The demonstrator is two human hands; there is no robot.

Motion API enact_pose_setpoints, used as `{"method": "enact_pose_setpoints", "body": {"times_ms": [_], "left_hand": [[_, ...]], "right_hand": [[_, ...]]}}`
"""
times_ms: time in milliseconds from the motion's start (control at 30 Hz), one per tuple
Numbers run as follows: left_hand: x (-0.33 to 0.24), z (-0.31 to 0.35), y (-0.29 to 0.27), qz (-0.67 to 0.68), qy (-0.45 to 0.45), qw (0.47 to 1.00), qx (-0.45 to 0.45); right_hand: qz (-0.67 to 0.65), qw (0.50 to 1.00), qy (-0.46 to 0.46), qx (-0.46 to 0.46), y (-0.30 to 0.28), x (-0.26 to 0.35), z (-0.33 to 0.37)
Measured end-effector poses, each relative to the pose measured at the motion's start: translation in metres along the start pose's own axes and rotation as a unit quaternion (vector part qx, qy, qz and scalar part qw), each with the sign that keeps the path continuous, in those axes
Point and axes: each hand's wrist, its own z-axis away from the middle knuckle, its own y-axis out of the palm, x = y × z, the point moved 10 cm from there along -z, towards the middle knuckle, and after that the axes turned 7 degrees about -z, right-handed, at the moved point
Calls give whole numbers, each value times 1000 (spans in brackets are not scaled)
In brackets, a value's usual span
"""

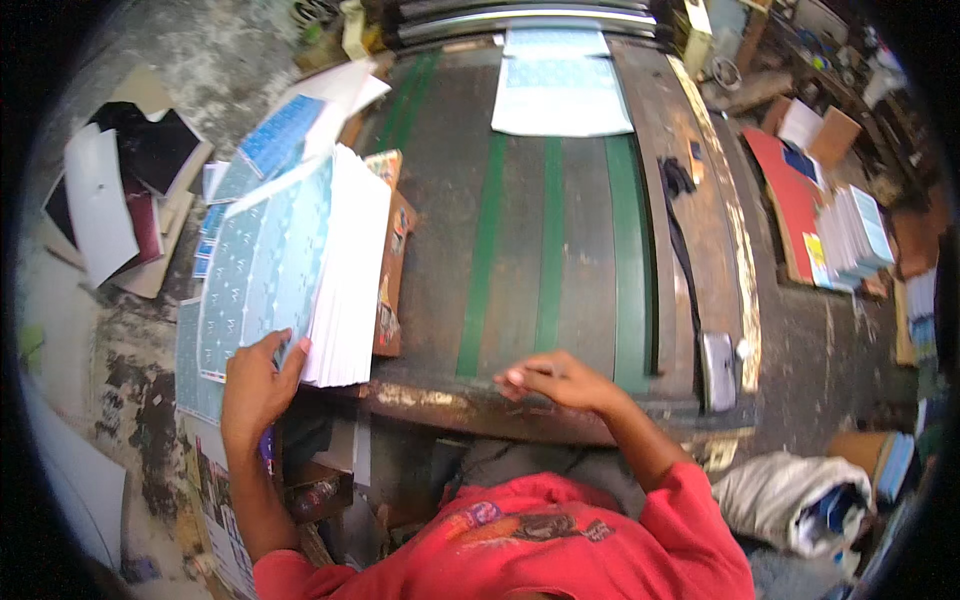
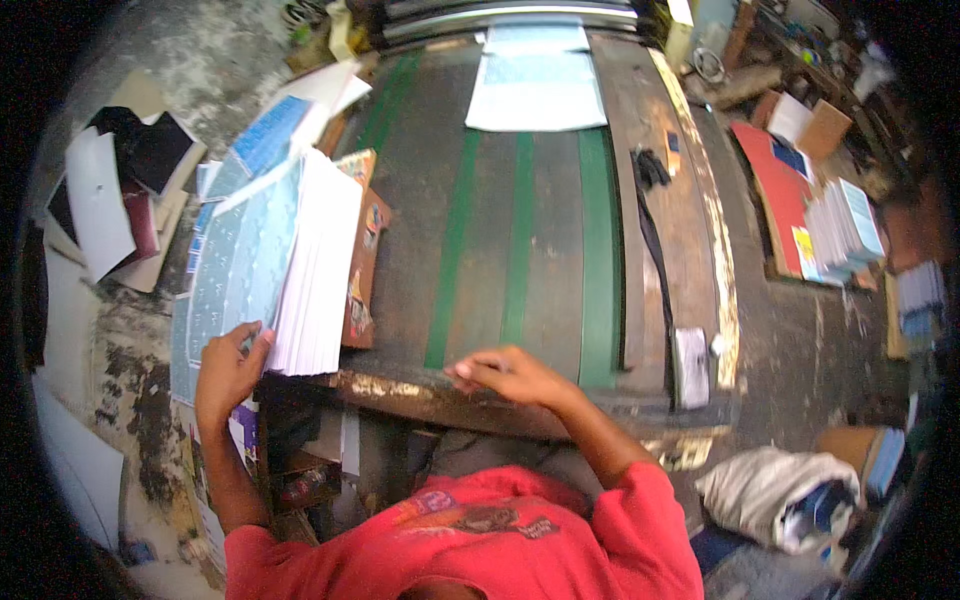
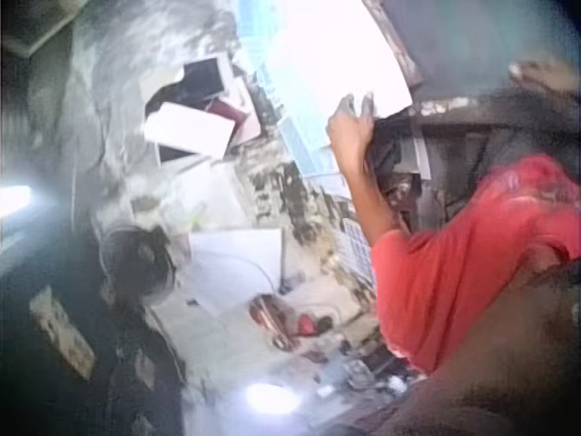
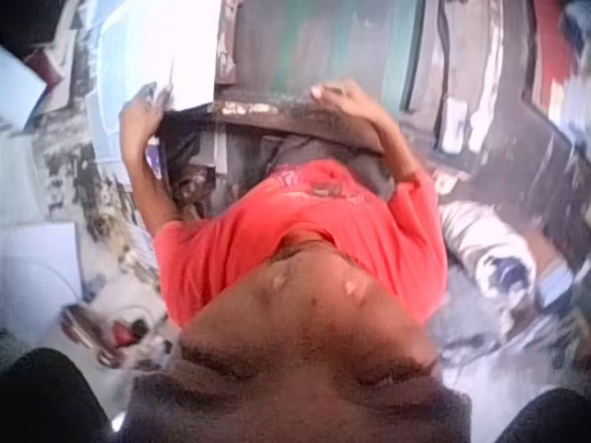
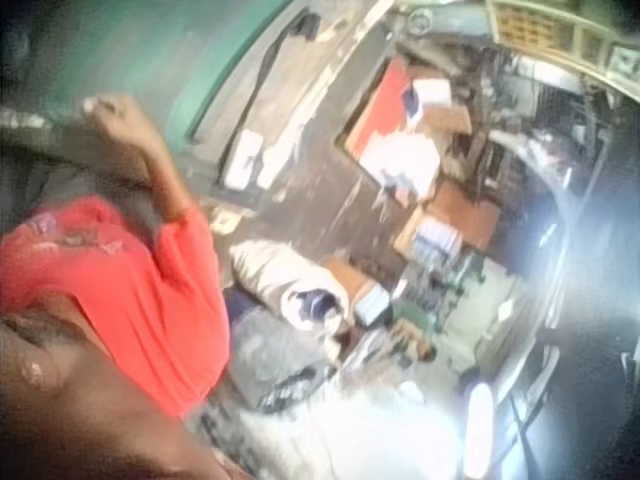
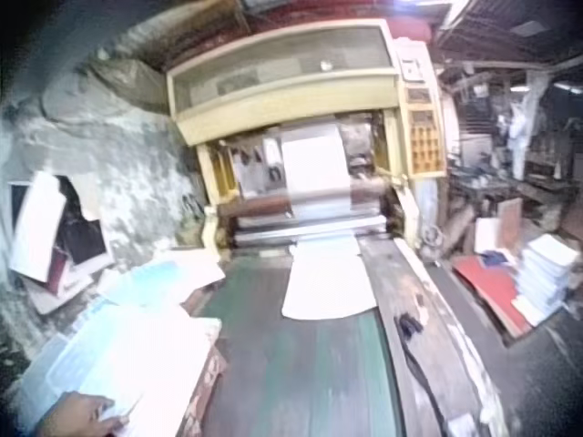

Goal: The person picks up individual printed sheets from a stack and feeds them into the rollers of a large laminating or printing machine one at a time.

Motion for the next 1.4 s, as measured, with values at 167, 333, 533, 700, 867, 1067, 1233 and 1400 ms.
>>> {"method": "enact_pose_setpoints", "body": {"times_ms": [167, 333, 533, 700, 867, 1067, 1233, 1400], "left_hand": [[19, -18, -55, 83, 77, 991, -75], [-48, 27, -43, 9, 299, 944, -138], [-114, 66, -4, -9, 463, 870, -166], [-13, 28, -14, 39, 261, 952, -157], [27, 32, 43, 40, 196, 972, -123], [50, 18, 38, 251, 103, 958, -94], [77, 21, 54, 341, -10, 925, -165], [61, 24, 43, 266, 88, 946, -166]], "right_hand": [[-49, 999, -24, -2, 54, 16, -65], [-196, 977, -88, 10, 66, 90, -56], [-220, 965, -35, -140, 34, 90, -67], [-314, 902, -45, -293, -43, 26, -79], [-369, 868, -24, -331, -160, -45, -136], [-385, 857, -33, -342, -269, -39, -189], [-415, 836, -85, -348, -324, -9, -229], [-451, 806, -129, -361, -360, 11, -258]]}}
